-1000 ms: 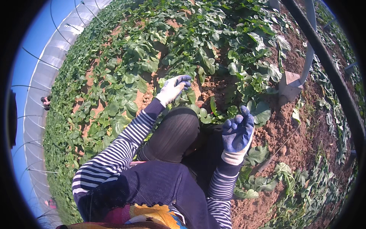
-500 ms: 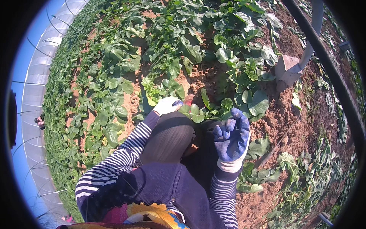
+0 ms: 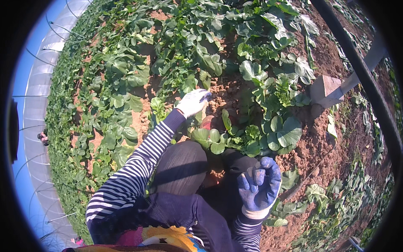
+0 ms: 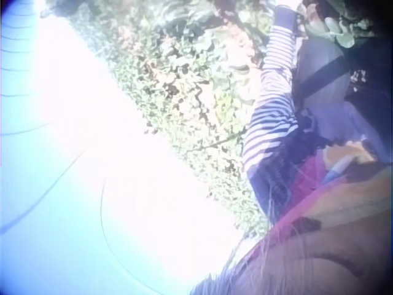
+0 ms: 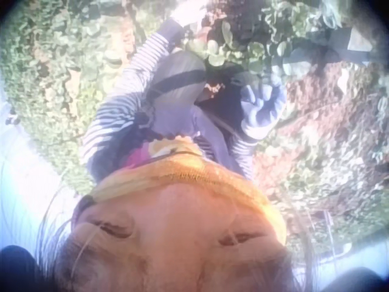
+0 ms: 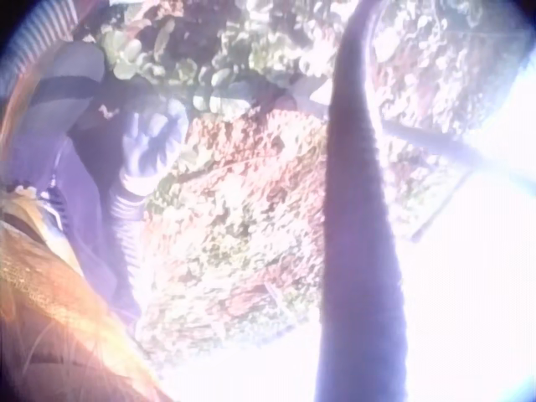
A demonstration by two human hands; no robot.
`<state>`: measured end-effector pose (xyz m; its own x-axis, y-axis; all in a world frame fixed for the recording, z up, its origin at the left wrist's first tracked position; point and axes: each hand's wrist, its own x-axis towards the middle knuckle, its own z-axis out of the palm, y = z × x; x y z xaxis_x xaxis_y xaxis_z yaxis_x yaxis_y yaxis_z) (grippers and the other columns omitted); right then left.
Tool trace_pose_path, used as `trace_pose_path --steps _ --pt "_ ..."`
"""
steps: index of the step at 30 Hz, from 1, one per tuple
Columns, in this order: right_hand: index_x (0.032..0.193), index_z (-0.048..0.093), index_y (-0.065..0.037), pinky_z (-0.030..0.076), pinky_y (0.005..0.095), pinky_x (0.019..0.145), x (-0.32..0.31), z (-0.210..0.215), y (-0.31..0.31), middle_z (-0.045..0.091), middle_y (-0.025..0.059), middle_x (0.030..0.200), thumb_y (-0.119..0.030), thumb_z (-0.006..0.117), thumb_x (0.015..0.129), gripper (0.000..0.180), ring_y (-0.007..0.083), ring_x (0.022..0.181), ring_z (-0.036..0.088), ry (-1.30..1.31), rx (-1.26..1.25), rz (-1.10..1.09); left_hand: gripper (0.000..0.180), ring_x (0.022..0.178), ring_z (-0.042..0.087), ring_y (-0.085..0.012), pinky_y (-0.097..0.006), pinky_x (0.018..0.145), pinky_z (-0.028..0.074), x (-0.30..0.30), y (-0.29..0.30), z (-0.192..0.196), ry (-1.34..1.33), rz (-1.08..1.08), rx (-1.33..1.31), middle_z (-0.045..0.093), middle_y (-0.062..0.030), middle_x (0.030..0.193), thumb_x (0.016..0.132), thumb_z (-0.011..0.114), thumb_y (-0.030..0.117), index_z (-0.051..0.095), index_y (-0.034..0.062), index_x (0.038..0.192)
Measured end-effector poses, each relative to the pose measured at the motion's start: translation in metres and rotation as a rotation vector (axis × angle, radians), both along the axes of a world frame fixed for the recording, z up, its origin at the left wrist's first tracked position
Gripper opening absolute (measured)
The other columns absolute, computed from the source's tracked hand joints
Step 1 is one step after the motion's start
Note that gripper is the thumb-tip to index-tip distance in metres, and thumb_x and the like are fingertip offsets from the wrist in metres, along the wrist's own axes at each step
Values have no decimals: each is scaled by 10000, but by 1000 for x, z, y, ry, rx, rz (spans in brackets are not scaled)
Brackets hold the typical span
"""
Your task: The person kneels in a garden bed and removes weeds by hand from around leafy green plants. The person pulls weeds from the soil and discards them to the side while moving along the row.
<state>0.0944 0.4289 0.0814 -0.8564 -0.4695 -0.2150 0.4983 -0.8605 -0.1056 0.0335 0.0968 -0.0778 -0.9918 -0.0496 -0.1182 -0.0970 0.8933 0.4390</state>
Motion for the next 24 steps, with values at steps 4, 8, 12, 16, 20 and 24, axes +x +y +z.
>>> trace_pose_path --steps 4,8,12,16,20,24 --pt "1100 501 18 330 271 527 -3 1 2 420 19 693 -253 371 1008 315 102 527 383 -11 22 -28 427 1146 534 -324 -397 975 420 -36 -36 -7 61 164 -72 537 -151 1267 882 529 312 548 72 1234" --pt "1093 503 17 348 271 512 -6 2 1 417 16 673 -276 374 1013 330 101 517 379 -27 57 -46 395 1035 593 -324 -414 895 455 -66 -105 2 102 525 -194 640 -146 1094 884 529 353 604 72 1151" --pt "1077 504 15 363 269 495 -10 3 -3 413 9 649 -296 373 1018 343 97 502 371 -45 71 -15 416 962 627 -349 -423 864 482 -89 -181 -17 -271 467 -238 663 -205 1012 840 516 374 683 16 973" --pt "1057 504 15 363 270 476 -10 4 -6 391 -5 599 -304 371 1020 348 96 484 363 -60 86 -44 450 1006 614 -354 -415 912 466 -107 -195 -40 -345 519 -193 645 -219 1072 828 522 384 674 6 1020" --pt "1066 508 15 363 266 468 -11 3 -4 390 -6 592 -313 376 1018 357 98 481 368 -89 91 -47 422 1023 599 -351 -431 888 464 -108 -180 -58 -89 583 -286 644 -203 1062 854 542 396 656 29 1027" --pt "1058 516 16 363 271 462 -13 5 -6 396 -2 589 -305 384 1016 350 99 482 366 -77 109 -51 388 1034 590 -350 -434 895 457 -113 -177 -58 -156 564 -282 633 -193 1087 855 551 366 634 30 1031"
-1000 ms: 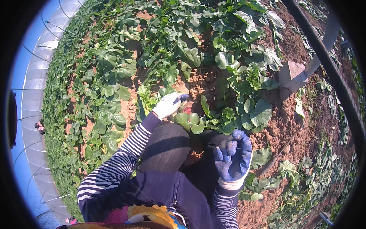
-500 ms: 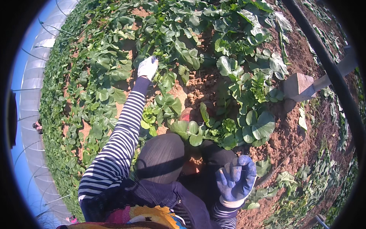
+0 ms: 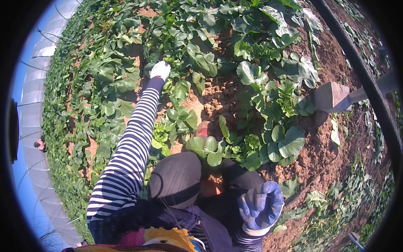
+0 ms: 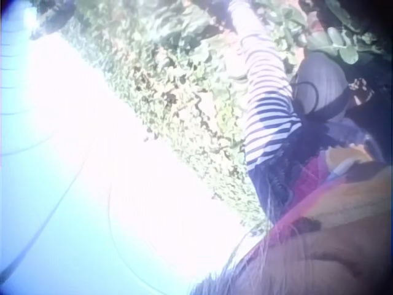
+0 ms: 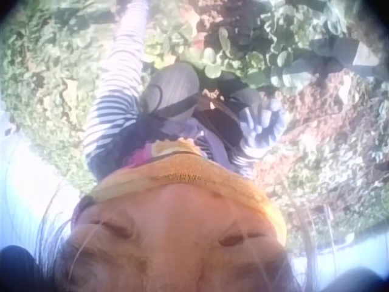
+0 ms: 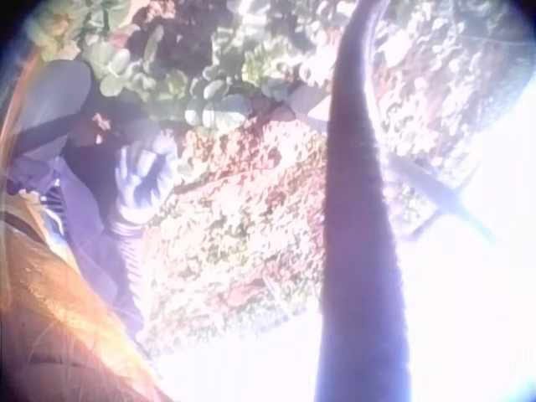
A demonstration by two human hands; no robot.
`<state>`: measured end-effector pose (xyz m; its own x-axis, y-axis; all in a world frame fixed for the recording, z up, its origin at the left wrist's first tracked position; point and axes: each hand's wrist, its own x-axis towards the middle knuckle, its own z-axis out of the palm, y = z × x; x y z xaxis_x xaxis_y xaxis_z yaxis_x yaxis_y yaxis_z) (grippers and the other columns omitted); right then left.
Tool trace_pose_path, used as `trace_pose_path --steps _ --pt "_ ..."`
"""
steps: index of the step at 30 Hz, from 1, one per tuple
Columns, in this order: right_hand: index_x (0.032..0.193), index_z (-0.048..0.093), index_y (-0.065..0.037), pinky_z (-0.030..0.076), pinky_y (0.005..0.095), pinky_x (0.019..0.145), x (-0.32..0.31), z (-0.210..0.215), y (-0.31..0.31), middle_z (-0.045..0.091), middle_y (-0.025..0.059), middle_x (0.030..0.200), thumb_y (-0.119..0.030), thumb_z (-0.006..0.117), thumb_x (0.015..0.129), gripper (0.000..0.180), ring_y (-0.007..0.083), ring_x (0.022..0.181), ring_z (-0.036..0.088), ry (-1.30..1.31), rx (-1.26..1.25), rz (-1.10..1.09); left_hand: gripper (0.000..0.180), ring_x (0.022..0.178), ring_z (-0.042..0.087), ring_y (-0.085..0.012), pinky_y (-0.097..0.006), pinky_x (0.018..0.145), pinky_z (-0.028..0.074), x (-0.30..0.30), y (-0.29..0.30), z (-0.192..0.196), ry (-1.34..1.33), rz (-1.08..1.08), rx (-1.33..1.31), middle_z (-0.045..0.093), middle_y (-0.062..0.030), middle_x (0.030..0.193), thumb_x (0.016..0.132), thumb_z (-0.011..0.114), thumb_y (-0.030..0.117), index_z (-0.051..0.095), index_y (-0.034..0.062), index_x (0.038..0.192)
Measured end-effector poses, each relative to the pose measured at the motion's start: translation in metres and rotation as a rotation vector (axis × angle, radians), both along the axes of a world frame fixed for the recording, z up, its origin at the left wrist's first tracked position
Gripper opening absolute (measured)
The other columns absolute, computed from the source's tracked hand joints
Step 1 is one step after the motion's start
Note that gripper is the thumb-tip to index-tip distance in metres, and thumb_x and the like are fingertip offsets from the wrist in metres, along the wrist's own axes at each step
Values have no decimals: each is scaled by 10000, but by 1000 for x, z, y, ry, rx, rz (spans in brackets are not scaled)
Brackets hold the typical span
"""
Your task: The person kneels in a garden bed and removes weeds by hand from around leafy green plants. The person pulls weeds from the soil and discards them to the side while moving along the row.
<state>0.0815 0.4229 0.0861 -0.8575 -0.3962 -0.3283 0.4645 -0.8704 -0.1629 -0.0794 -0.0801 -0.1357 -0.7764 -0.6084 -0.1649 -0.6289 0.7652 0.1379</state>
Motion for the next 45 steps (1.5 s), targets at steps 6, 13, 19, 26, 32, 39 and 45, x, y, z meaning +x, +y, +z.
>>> trace_pose_path --steps 6,13,19,26,32,39,45 --pt "1050 515 9 357 276 465 0 -1 0 391 14 595 -310 410 1005 339 115 508 358 39 66 19 353 1007 597 -339 -427 871 465 6 2 12 -48 -132 -110 639 -184 1062 848 540 347 622 47 1016" --pt "1050 510 7 413 263 500 2 5 0 416 2 630 -289 354 1018 336 93 505 404 42 92 39 321 788 610 -311 -399 738 462 -20 101 99 167 -503 423 641 -132 798 831 540 349 635 45 879" --pt "1065 504 13 389 254 489 6 2 1 402 -2 614 -269 385 1008 311 93 485 393 56 84 23 399 1051 591 -302 -373 916 453 -85 188 93 148 -846 309 628 -159 1101 897 517 351 595 65 1163" --pt "1067 520 4 377 251 475 4 -1 4 426 2 622 -308 418 998 335 90 478 399 47 126 32 399 1083 573 -327 -390 936 445 -138 263 18 24 -861 328 613 -189 1147 867 501 287 579 75 1196" --pt "1050 537 8 379 248 439 0 0 2 392 -10 534 -307 410 996 344 87 417 389 -1 158 27 354 992 598 -367 -424 858 467 -129 268 -39 -63 -664 500 634 -218 1016 784 569 307 625 12 973" --pt "973 531 2 372 293 450 -7 2 3 443 23 564 -343 440 986 357 126 453 411 -27 205 66 623 1071 588 -344 -418 887 483 -149 272 -38 202 -224 482 543 -234 1236 788 720 371 463 21 1235" --pt "977 535 3 359 246 399 -11 1 -1 376 -12 521 -316 427 992 336 86 393 354 -18 297 21 343 1015 627 -290 -365 885 468 -153 270 -46 375 -184 718 673 -164 1049 818 658 207 631 10 1097"
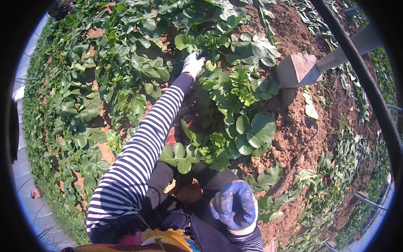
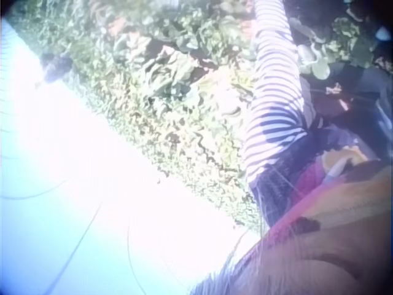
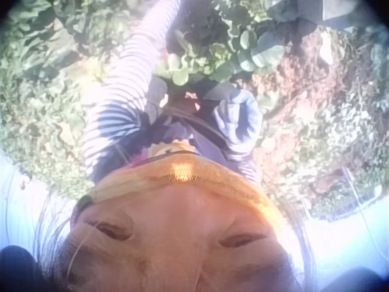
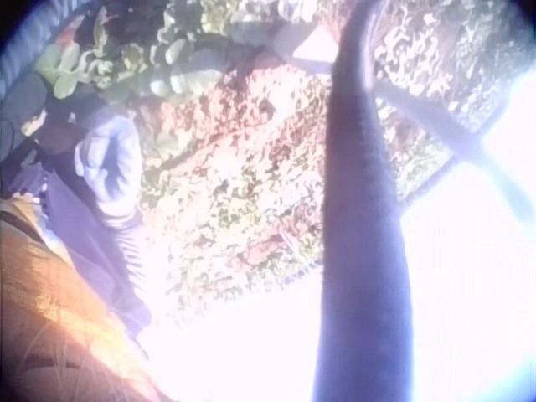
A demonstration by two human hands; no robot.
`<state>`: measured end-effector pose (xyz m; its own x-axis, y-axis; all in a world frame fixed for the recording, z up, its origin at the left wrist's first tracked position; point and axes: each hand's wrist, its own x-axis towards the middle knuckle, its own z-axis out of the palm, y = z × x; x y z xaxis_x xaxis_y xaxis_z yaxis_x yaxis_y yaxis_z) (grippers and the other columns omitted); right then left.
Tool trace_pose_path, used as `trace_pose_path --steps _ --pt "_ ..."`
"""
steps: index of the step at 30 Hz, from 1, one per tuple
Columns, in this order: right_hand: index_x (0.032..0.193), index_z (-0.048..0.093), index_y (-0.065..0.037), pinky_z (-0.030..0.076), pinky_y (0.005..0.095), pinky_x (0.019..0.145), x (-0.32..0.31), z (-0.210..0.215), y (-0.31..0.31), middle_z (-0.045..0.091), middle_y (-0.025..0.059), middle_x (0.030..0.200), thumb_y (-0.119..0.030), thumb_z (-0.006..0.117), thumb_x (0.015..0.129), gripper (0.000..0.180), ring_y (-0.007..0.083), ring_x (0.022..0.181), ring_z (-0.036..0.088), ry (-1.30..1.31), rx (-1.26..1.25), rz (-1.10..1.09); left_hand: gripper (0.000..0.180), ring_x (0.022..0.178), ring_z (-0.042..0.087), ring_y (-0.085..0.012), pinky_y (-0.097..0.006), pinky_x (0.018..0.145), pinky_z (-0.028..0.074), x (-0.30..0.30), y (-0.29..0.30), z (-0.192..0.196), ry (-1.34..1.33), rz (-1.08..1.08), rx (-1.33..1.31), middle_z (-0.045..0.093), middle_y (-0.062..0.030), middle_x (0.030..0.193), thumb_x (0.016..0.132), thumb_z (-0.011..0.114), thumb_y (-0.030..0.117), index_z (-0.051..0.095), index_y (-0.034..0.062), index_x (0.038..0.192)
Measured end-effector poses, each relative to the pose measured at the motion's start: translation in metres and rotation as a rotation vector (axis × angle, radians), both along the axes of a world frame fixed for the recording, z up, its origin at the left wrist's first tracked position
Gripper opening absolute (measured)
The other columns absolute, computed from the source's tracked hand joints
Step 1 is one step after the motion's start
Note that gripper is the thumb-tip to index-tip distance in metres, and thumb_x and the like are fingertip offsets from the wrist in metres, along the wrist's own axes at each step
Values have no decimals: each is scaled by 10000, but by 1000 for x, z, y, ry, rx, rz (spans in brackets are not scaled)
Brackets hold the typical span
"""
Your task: The person kneels in a garden bed and removes weeds by hand from around leafy green plants. The person pulls weeds from the soil and discards them to the side while moving along the row.
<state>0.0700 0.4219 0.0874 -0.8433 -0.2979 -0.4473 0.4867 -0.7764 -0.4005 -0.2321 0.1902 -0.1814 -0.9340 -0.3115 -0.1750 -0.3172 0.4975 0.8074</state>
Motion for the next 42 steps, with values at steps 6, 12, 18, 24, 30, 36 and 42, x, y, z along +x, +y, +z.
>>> trace_pose_path --steps 6,12,18,24,30,36,42 --pt "1005 543 5 361 248 401 2 -3 3 385 -8 524 -314 422 994 341 91 402 361 41 -46 7 329 897 637 -310 -383 799 479 19 -39 6 -52 -40 -83 672 -175 946 826 670 275 648 18 1030" --pt "1011 544 -4 367 258 409 2 0 3 403 7 546 -317 421 994 338 103 431 356 27 -76 25 294 897 656 -205 -296 769 522 50 -34 112 606 -304 -343 666 -104 1015 798 648 16 630 50 1090" --pt "1004 526 -4 366 257 412 3 4 2 403 8 558 -333 471 962 336 105 439 356 63 28 32 288 884 660 -244 -355 658 537 121 128 243 1240 -866 273 661 -85 1095 797 657 151 672 99 1080" --pt "1024 516 3 361 248 443 5 9 -9 413 6 576 -323 448 978 336 95 467 386 72 48 82 778 1295 384 -405 -548 1056 285 120 275 216 878 -1182 -140 270 -227 1487 775 600 572 423 103 1370" --pt "1085 537 27 394 284 538 12 0 11 465 12 677 -291 490 976 339 120 556 423 79 -83 12 293 820 631 -292 -382 719 493 74 128 166 707 -753 42 650 -114 914 843 659 335 652 52 918" --pt "1037 527 14 376 260 451 4 6 5 443 12 596 -300 464 979 326 109 476 411 48 -8 81 281 908 641 -238 -331 808 492 26 -8 49 132 -143 -130 680 -134 976 872 569 225 655 51 1076" --pt "1013 531 -10 369 253 410 1 -2 7 430 11 559 -323 421 991 332 108 436 384 42 -57 36 552 1157 559 -295 -358 974 437 -2 -8 -8 -79 -194 -128 569 -195 1259 861 574 196 432 29 1368"
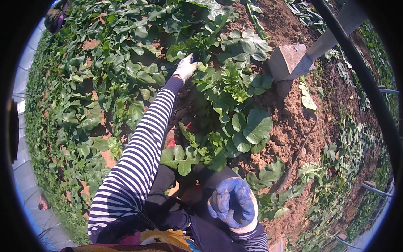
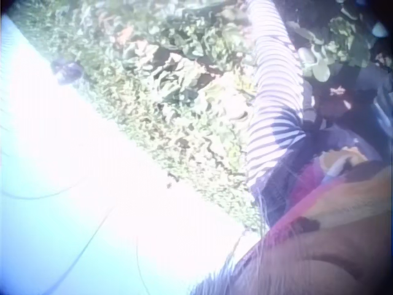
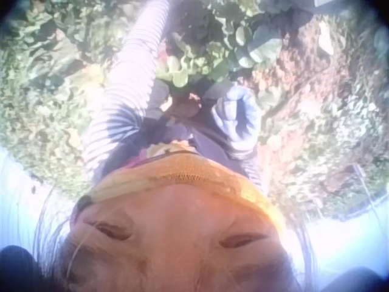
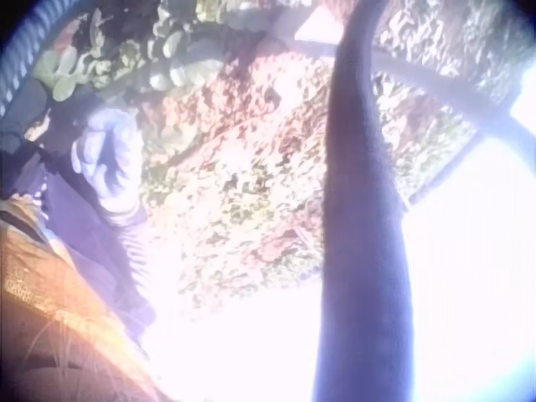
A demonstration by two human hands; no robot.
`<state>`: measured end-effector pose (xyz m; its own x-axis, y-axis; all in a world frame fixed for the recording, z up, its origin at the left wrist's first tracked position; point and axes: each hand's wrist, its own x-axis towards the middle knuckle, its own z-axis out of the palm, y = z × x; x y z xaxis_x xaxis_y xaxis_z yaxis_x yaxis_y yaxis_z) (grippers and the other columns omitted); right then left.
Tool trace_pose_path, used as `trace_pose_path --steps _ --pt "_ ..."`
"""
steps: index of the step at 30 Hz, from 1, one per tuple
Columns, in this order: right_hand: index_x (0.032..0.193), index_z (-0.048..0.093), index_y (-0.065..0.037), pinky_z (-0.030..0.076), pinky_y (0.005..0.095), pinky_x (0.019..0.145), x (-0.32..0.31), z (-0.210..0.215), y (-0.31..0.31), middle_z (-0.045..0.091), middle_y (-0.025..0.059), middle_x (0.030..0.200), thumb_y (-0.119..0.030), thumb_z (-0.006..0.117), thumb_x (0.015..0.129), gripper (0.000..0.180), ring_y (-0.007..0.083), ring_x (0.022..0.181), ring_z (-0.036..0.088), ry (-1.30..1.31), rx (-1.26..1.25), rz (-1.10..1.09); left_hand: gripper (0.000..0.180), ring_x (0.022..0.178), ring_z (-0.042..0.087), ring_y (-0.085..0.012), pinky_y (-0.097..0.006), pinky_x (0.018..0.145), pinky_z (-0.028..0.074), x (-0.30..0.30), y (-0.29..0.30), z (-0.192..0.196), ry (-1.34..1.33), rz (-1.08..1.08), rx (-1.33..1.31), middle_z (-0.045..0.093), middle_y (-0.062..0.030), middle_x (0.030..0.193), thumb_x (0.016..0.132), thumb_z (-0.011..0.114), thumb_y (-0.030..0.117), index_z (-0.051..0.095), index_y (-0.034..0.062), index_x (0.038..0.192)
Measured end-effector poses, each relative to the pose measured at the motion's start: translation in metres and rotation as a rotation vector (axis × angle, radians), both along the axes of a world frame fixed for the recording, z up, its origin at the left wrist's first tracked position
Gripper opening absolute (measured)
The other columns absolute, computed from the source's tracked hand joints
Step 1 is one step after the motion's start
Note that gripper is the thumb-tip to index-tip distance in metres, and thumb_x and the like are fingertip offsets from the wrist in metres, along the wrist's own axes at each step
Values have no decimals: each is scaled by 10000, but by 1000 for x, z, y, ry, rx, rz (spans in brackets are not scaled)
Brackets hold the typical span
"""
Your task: The person kneels in a garden bed and removes weeds by hand from around leafy green plants. The person pulls weeds from the soil and discards them to the side while moving along the row.
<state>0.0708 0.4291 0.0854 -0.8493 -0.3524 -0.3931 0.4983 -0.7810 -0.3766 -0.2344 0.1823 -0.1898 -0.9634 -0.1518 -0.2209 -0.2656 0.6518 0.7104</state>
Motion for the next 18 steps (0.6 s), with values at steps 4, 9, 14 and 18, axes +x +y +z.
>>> trace_pose_path --steps 4,9,14,18 --pt "1011 541 0 369 275 432 -3 0 -1 451 20 560 -338 450 978 352 123 454 406 -41 18 5 471 1110 552 -372 -414 944 447 -7 10 9 129 -49 -88 595 -242 1150 804 663 234 532 6 1194" --pt "985 531 2 366 249 405 -4 -3 -3 401 1 515 -317 419 995 339 104 417 382 -35 20 -48 477 1030 611 -351 -415 874 503 -15 25 3 101 68 -183 625 -206 1113 782 686 208 536 21 1194" --pt "1006 558 14 367 299 443 -3 -5 2 469 33 557 -358 465 973 385 140 454 424 -71 -26 -34 554 1115 577 -321 -399 946 470 -25 12 -10 -41 -44 -298 600 -185 1195 788 701 260 515 53 1268" --pt "1016 572 24 366 326 464 -3 -9 7 505 46 577 -378 490 959 414 161 475 446 -76 -86 -26 589 1179 542 -275 -378 996 432 -23 14 1 -17 -35 -349 579 -130 1261 813 687 288 485 68 1321"
